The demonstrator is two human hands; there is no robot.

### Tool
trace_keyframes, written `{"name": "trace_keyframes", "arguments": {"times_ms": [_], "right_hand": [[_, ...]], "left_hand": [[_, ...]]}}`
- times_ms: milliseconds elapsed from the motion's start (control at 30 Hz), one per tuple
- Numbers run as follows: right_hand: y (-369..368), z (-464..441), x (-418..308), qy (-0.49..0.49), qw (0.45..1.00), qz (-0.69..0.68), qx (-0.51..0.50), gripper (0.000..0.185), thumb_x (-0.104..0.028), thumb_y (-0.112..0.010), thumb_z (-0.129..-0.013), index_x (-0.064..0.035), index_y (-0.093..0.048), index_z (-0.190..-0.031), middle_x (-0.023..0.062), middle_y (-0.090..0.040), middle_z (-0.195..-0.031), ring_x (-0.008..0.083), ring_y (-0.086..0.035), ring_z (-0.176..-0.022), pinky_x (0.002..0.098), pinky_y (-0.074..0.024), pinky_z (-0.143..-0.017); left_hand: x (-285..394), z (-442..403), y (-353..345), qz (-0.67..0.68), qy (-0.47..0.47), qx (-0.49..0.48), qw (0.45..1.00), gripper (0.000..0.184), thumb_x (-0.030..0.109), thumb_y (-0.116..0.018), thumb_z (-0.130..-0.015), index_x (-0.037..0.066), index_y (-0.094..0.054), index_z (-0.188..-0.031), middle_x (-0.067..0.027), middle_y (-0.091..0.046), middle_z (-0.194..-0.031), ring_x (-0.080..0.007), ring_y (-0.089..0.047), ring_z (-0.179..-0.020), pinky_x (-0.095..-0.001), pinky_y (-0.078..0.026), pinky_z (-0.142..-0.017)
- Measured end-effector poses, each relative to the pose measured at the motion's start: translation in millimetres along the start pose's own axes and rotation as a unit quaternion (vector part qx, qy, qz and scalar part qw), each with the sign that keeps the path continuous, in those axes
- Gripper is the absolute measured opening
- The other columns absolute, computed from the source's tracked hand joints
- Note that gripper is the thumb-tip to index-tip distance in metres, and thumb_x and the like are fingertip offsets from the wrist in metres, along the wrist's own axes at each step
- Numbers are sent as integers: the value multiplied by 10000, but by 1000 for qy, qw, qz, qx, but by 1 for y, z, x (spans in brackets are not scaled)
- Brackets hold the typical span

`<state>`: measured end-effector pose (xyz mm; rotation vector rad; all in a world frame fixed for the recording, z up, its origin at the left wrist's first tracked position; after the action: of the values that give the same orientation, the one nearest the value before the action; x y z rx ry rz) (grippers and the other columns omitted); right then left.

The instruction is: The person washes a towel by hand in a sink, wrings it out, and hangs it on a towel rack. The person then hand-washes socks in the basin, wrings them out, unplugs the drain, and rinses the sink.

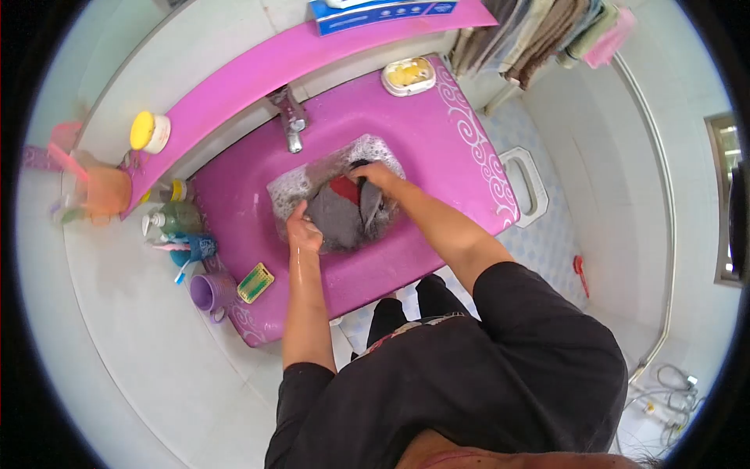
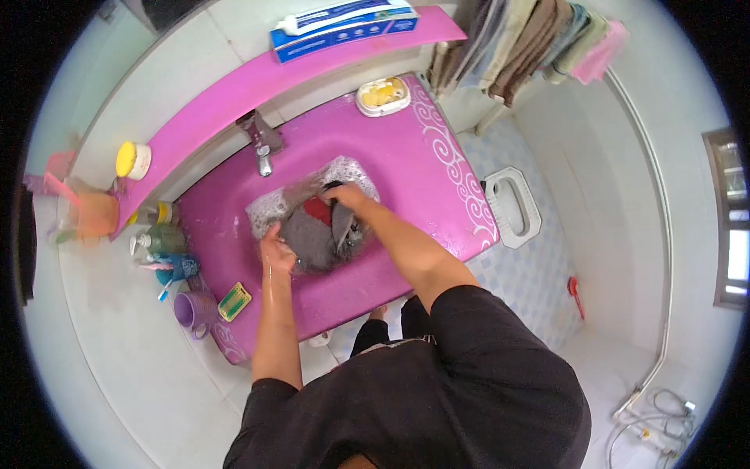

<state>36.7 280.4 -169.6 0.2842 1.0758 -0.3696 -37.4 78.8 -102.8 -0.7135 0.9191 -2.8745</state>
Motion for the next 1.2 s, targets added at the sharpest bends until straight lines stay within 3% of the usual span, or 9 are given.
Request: {"name": "trace_keyframes", "arguments": {"times_ms": [300, 400, 533, 567, 867, 933, 1000, 1033, 1200], "right_hand": [[-20, 59, -69, 135, 933, 307, 130, 383, -205, -658, -611, -45, -602, -954, 238, -606, -898, 368, -591, -850, 405, -472, -751], [23, 44, -42, 0, 961, 21, 277, 304, -209, -677, -562, -50, -640, -818, 190, -639, -791, 347, -616, -806, 380, -484, -724], [-68, 101, -140, 195, 976, 42, 84, 367, -109, -634, -609, -73, -581, -969, 128, -585, -953, 281, -558, -899, 379, -448, -784], [-94, 122, -153, 232, 964, 118, 58, 375, -145, -634, -623, -81, -572, -987, 132, -562, -990, 295, -530, -949, 388, -434, -810], [-59, 92, -150, 86, 936, 292, 178, 256, -341, -590, -677, -93, -642, -710, 157, -623, -737, 336, -604, -665, 432, -482, -602], [-61, 104, -160, 157, 941, 252, 166, 304, -363, -582, -682, -75, -644, -755, 157, -627, -751, 343, -602, -689, 414, -486, -629], [-99, 136, -164, 295, 918, 229, 134, 317, -397, -574, -652, -128, -657, -799, 134, -636, -784, 341, -607, -715, 413, -489, -684], [-99, 133, -163, 295, 917, 233, 133, 317, -397, -574, -652, -128, -657, -799, 134, -636, -784, 341, -607, -715, 413, -489, -684], [-73, 101, -144, 207, 924, 265, 181, 266, -333, -567, -674, -104, -649, -781, 153, -616, -696, 364, -589, -632, 414, -483, -626]], "left_hand": [[-5, -20, -5, -777, -132, 116, 604, 398, 90, -575, -691, 43, -558, -1086, -197, -585, -987, -288, -541, -955, -344, -406, -871], [13, -21, 25, -152, -213, 97, 960, 414, 63, -557, -712, 35, -521, -1123, -134, -564, -1090, -251, -544, -976, -377, -436, -850], [-9, 1, -34, 83, -58, 0, 995, 295, 255, -474, -831, 41, -552, -1018, -73, -581, -994, -226, -548, -923, -369, -435, -844], [-19, -73, 15, 237, -72, -314, 917, 316, 312, -405, -864, 70, -566, -988, -66, -597, -979, -226, -564, -892, -376, -448, -816], [-47, 38, -63, 50, -37, 71, 996, 298, 332, -415, -845, 94, -569, -936, -63, -596, -986, -220, -566, -913, -387, -443, -820], [-43, 22, -41, 52, -54, 45, 996, 330, 357, -441, -838, 96, -561, -1001, -53, -573, -977, -207, -544, -960, -390, -437, -837], [-34, -5, -27, 178, -120, -395, 893, 321, 343, -450, -817, 99, -552, -997, -47, -547, -953, -190, -521, -995, -377, -443, -835], [-12, 68, -57, -94, -268, -95, 954, 334, 357, -442, -810, 101, -546, -998, -47, -540, -923, -181, -518, -991, -386, -449, -815], [-28, 12, -34, -51, -177, -4, 983, 348, 342, -463, -808, 60, -539, -997, -77, -565, -929, -225, -558, -911, -423, -451, -785]]}}
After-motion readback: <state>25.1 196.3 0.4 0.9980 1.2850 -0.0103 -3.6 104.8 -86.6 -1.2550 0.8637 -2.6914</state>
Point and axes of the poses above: each hand's wrist, its own z-axis away from the middle knuckle, its own y-axis out of the back of the hand, x = y × z, the point moved 7 cm from there along -z, towards the middle knuckle
